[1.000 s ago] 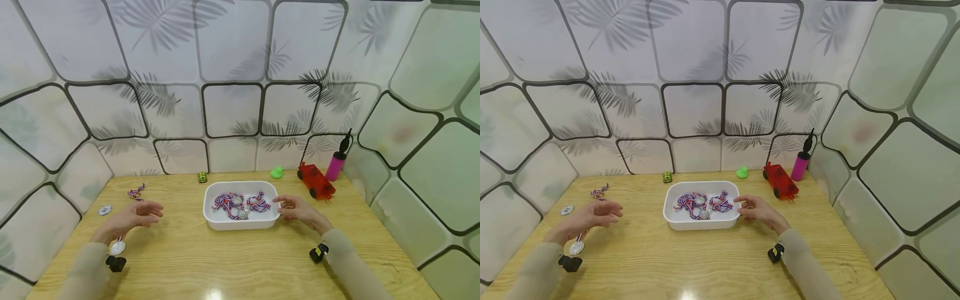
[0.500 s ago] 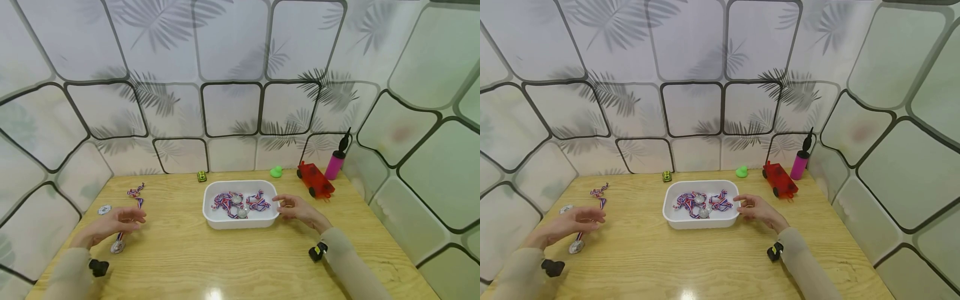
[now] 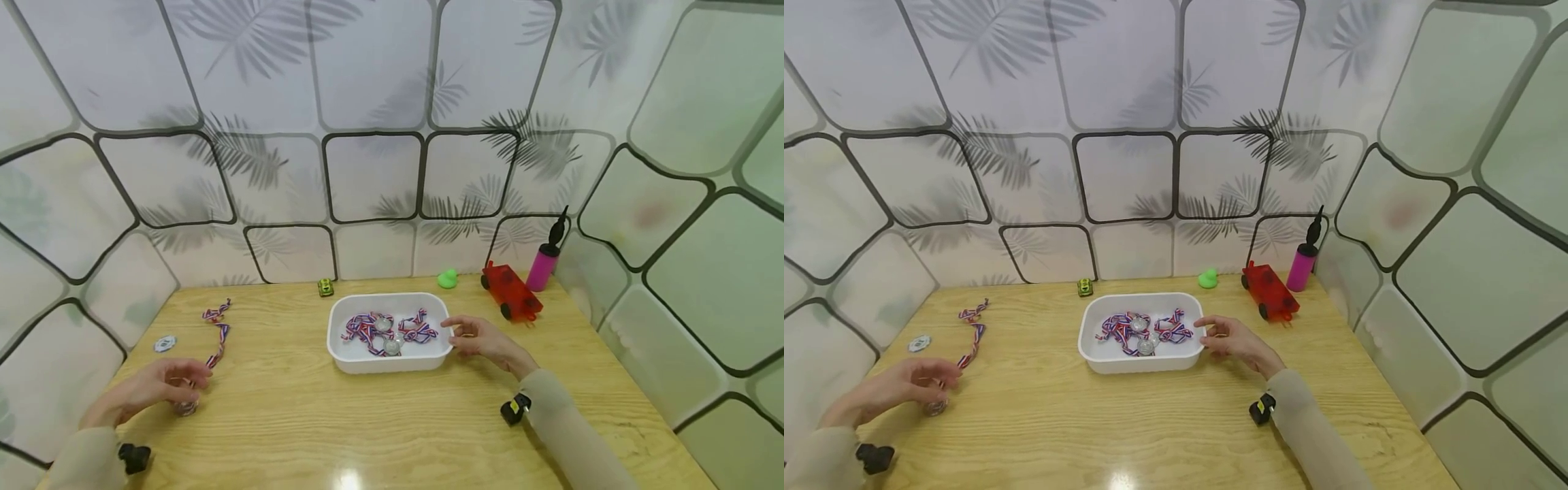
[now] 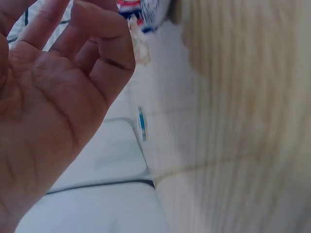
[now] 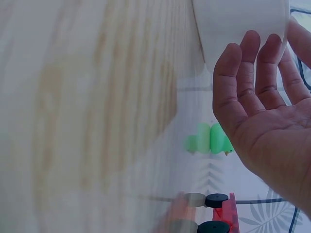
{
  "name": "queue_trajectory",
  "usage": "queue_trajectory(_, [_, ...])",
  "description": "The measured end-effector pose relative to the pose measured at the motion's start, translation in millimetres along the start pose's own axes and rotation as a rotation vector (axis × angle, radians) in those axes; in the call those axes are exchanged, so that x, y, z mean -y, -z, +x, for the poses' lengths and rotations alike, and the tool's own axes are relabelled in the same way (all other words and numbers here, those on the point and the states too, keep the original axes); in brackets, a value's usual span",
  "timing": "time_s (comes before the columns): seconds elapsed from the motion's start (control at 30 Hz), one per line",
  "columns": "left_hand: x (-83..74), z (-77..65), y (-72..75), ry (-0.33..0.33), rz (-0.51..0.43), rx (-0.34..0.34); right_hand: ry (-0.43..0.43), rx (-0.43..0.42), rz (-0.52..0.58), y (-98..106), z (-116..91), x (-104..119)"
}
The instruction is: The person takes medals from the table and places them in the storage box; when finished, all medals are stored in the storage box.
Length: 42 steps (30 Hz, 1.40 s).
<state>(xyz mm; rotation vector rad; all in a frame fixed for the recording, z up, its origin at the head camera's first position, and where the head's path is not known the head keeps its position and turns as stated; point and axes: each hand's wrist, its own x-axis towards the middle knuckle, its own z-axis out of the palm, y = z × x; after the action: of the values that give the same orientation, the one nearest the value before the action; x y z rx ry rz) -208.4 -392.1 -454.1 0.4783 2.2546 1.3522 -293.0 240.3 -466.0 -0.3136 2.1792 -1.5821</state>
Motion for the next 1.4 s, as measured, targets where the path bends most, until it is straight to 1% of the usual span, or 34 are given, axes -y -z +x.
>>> queue_trajectory(0.07, [2.1, -5.5, 1.5, 0.028, 0.029, -0.018, 0.001, 0.002, 0.004, 0, 0, 0])
queue_trajectory(0.13, [5.3, -10.4, 3.3, 0.024, 0.069, -0.033, 0.005, 0.006, 0.001, -1, 0, 0])
queue_trajectory(0.2, [9.2, -14.3, 5.0, 0.005, 0.089, -0.033, 0.010, 0.012, 0.003, -1, 1, -1])
queue_trajectory(0.27, [13.3, -16.6, 6.0, -0.052, 0.104, -0.021, 0.016, 0.020, 0.001, 0, 1, -2])
queue_trajectory(0.37, [18.3, -16.0, 6.2, -0.143, 0.143, -0.002, 0.019, 0.023, -0.003, 0, 1, -2])
queue_trajectory(0.4, [19.2, -15.0, 5.7, -0.161, 0.156, -0.001, 0.013, 0.020, -0.003, 0, 1, -2])
queue_trajectory(0.47, [19.6, -13.6, 5.0, -0.166, 0.172, 0.003, 0.012, 0.020, -0.004, 0, 1, -1])
queue_trajectory(0.6, [16.6, -10.7, 2.4, -0.152, 0.212, -0.012, 0.020, 0.023, -0.007, 1, 1, 0])
queue_trajectory(0.73, [14.1, -7.7, -0.8, -0.184, 0.273, -0.036, 0.025, 0.016, -0.007, 1, 0, 1])
queue_trajectory(0.93, [14.1, -5.4, -6.5, -0.155, 0.256, -0.040, -0.003, 0.007, 0.003, -1, -3, 1])
queue_trajectory(1.1, [15.3, -2.2, -8.8, -0.175, 0.277, -0.066, -0.003, 0.017, -0.003, 0, -4, 1])
queue_trajectory(1.2, [13.1, 2.1, -9.7, -0.174, 0.292, -0.067, -0.002, 0.015, -0.004, 0, -3, 1])
queue_trajectory(1.27, [9.7, 5.8, -10.6, -0.159, 0.300, -0.061, -0.008, 0.011, 0.000, 1, -3, 1])
queue_trajectory(1.33, [5.1, 9.2, -11.9, -0.102, 0.273, -0.045, -0.010, 0.009, -0.001, 0, -2, 1])
queue_trajectory(1.4, [0.0, 13.3, -13.5, -0.042, 0.217, -0.027, -0.014, 0.007, 0.000, 0, -2, 2])
